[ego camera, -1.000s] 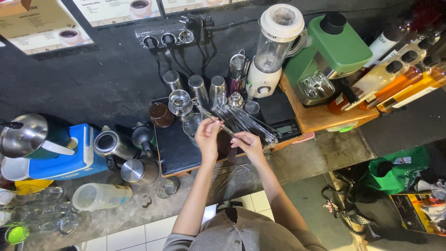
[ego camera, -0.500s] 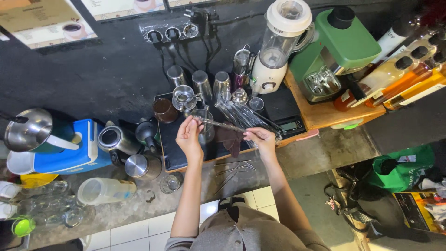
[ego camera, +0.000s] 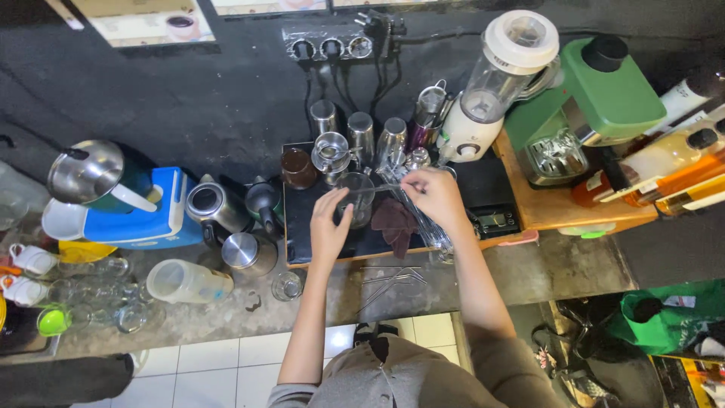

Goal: The person pours liquid from a pitcher into a small metal cup, transfers it to a plastic shaker, and then pours it back into the cup. They stir the liquid, place a metal straw into a glass, and then organize a bundle of straws.

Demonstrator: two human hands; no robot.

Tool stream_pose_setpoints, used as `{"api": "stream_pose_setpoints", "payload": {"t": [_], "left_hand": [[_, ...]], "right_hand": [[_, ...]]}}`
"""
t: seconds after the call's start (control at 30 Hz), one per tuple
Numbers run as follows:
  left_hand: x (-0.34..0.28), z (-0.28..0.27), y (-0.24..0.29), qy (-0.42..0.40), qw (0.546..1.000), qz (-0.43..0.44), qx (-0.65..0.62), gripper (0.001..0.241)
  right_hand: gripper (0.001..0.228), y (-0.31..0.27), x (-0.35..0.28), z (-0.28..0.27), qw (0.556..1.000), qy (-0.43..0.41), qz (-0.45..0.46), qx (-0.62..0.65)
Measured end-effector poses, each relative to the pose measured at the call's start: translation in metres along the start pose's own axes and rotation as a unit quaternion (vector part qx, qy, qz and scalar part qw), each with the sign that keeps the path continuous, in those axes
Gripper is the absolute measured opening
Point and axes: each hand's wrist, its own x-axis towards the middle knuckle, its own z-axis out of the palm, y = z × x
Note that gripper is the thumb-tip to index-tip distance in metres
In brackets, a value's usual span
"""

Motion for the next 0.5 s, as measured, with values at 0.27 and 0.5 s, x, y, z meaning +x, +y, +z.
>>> {"api": "stream_pose_setpoints", "payload": {"t": [0.27,0.5], "left_hand": [[-0.007,0.000,0.002,-0.037,0.999,0.001,0.015,0.034],[-0.006,0.004,0.008,-0.014,0.999,0.019,0.034,0.028]], "right_hand": [[0.009,-0.034,0.053,0.073,0.977,-0.128,-0.039,-0.164],[0.021,-0.017,0.056,0.094,0.981,-0.105,-0.006,-0.164]]}}
